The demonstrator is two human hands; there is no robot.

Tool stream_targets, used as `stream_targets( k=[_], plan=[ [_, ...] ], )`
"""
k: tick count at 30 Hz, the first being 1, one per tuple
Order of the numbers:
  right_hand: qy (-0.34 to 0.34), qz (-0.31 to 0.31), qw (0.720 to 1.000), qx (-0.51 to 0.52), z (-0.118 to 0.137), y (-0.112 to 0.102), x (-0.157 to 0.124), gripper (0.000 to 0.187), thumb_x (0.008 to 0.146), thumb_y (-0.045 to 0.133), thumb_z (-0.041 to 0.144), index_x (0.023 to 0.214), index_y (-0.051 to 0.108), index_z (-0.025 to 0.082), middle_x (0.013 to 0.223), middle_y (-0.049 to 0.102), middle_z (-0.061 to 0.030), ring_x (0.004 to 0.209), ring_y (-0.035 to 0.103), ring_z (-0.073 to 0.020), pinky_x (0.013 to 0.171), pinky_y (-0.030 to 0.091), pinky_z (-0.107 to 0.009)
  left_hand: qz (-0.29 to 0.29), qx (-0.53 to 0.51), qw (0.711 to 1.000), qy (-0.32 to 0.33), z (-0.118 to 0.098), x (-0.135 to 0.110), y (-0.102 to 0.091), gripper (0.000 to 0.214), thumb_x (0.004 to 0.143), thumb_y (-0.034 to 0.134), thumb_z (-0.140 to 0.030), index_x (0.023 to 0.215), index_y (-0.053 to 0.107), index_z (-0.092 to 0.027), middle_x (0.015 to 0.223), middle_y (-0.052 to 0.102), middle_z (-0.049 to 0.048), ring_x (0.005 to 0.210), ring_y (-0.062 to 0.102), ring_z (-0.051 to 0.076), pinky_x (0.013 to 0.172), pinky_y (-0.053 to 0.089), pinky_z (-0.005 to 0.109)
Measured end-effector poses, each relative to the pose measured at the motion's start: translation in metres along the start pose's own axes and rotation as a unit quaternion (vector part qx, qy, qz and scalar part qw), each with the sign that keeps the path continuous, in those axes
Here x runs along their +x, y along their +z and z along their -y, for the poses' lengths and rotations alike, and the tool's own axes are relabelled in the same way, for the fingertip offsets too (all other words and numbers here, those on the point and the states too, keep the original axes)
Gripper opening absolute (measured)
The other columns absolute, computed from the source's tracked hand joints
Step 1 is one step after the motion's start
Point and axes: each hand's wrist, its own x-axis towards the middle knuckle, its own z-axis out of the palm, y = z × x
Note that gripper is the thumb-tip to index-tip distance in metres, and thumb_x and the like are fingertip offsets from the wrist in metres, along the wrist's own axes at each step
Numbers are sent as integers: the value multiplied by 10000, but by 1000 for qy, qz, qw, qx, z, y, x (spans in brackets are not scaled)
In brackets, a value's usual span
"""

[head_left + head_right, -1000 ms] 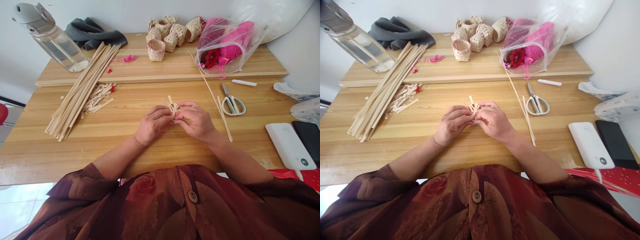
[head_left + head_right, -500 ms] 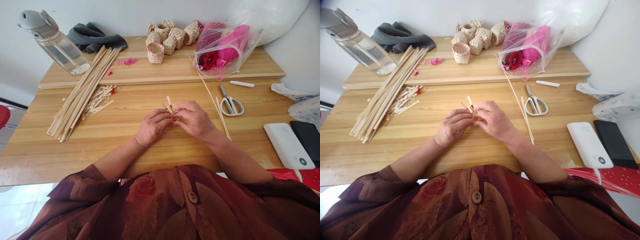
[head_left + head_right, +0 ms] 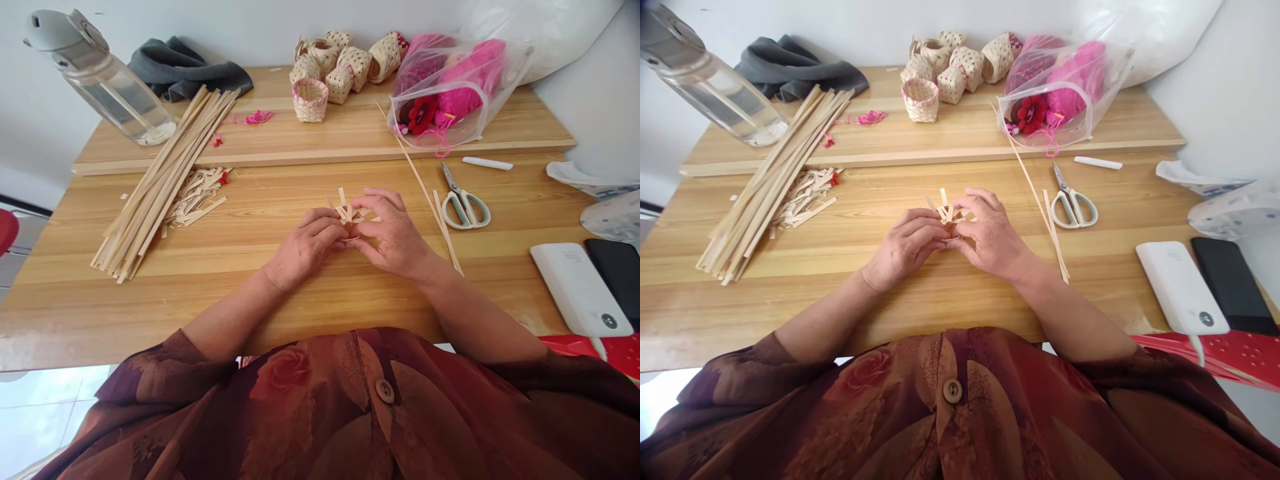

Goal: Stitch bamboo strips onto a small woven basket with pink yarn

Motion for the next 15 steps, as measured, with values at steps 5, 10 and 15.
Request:
stream_targets(
  k=[5, 10, 15],
  plan=[
    [-9, -38, 998, 41, -6, 7, 1, 251, 895, 681, 447, 818, 741, 216, 1207, 639, -99, 1191, 540, -296, 1057, 430, -510, -2, -10, 1000, -18, 1, 4, -4, 145, 955, 621, -261, 1051, 672, -164, 1081, 707, 104, 1123, 581, 233, 1002, 499, 400],
    [-10, -90, 996, 27, 2, 5, 3, 192, 871, 718, 435, 905, 756, 250, 1244, 663, -73, 1253, 523, -310, 1084, 412, -509, -9, -50, 996, -67, 1, 5, -10, 115, 934, 651, -282, 898, 656, -173, 941, 705, 73, 1010, 578, 227, 948, 482, 395],
    [-27, -118, 992, 30, 11, 0, 4, 88, 875, 730, 317, 958, 755, 299, 1044, 767, 2, 1247, 539, -298, 991, 464, -453, 16, -63, 991, -117, -2, 6, -18, 207, 932, 656, -353, 822, 638, -178, 819, 680, 44, 877, 543, 206, 854, 445, 357]
  ],
)
